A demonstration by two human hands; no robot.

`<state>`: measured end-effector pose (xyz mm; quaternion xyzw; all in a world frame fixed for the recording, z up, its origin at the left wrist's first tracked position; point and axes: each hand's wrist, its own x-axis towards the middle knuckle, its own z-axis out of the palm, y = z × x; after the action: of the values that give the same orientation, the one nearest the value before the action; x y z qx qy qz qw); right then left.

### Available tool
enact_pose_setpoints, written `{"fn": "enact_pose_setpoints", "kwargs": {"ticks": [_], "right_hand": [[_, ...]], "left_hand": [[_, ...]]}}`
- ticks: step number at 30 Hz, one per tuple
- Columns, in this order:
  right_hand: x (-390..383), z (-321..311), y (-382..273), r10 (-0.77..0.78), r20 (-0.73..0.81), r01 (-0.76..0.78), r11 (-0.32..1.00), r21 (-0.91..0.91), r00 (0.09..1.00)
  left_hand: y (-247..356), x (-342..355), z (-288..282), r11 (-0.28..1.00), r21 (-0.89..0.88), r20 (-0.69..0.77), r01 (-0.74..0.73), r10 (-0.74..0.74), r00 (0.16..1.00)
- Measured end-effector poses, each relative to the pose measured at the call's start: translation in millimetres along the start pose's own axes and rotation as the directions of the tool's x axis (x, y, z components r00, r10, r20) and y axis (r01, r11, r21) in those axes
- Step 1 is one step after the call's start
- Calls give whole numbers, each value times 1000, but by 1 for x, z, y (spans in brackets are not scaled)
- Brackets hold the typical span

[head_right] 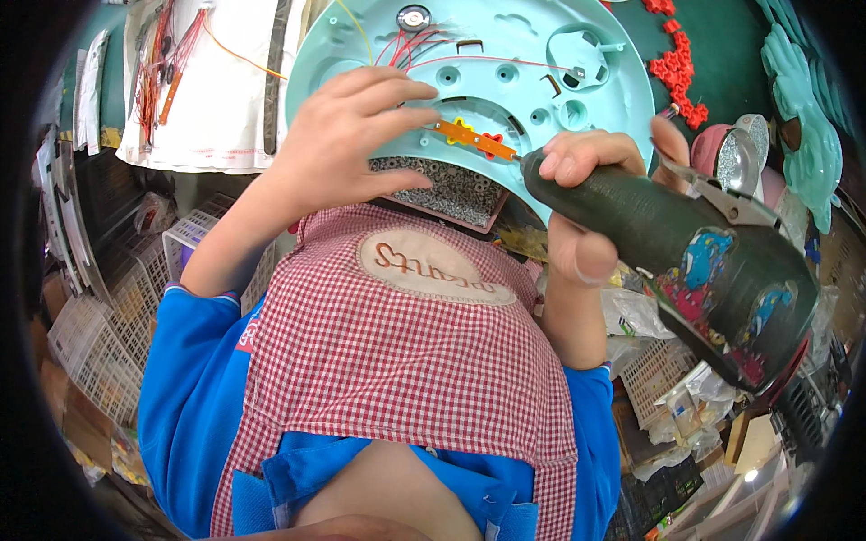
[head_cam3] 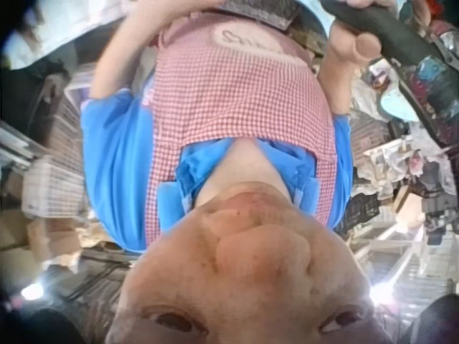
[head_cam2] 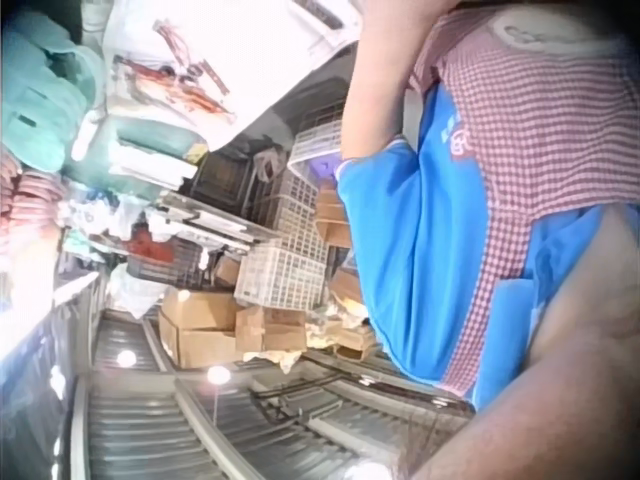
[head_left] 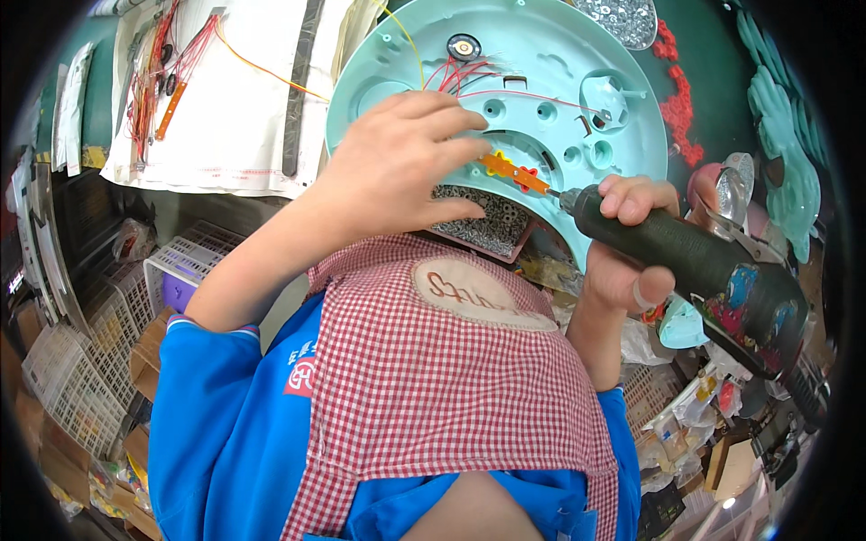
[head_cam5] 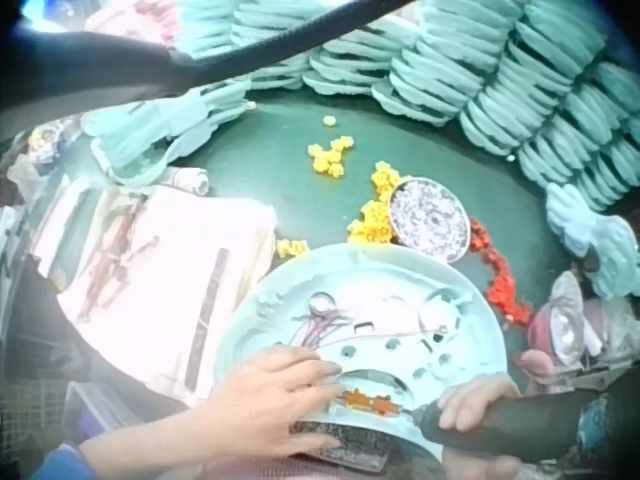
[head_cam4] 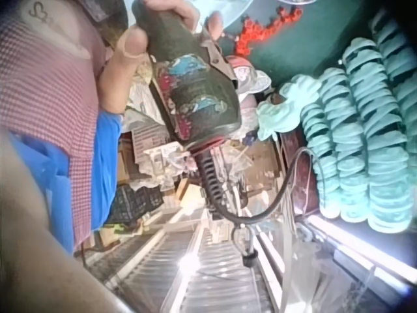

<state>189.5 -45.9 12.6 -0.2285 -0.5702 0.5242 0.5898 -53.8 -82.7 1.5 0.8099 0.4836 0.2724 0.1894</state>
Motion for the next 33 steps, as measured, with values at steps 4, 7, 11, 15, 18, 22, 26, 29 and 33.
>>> {"fn": "enact_pose_setpoints", "kwargs": {"ticks": [4,7,11,15,18,22,26,29,33], "right_hand": [[4,-8,-9,79,89,-78,997,-10,993],[11,5,-9,23,66,-30,995,97,998],[12,24,0,7,11,-8,993,115,1000],[11,28,5,29,22,-31,997,72,999],[12,29,6,31,39,-35,995,88,999],[16,28,10,47,95,-55,995,82,994],[15,29,8,20,45,-21,1000,23,999],[16,31,9,27,32,-28,999,21,999],[18,30,5,53,73,-57,997,46,996]], "left_hand": [[2,6,11,999,-20,26,44,-43,999],[1,3,15,999,-12,15,48,-48,999],[1,4,14,999,-12,-1,33,-33,999],[1,3,13,999,-26,-3,47,-48,999],[2,3,14,998,-29,-6,54,-54,999],[1,2,14,998,-32,5,60,-60,998],[1,2,14,996,-43,21,72,-72,997],[1,1,15,996,-36,22,83,-82,996],[1,3,13,996,-43,20,74,-73,997]]}}
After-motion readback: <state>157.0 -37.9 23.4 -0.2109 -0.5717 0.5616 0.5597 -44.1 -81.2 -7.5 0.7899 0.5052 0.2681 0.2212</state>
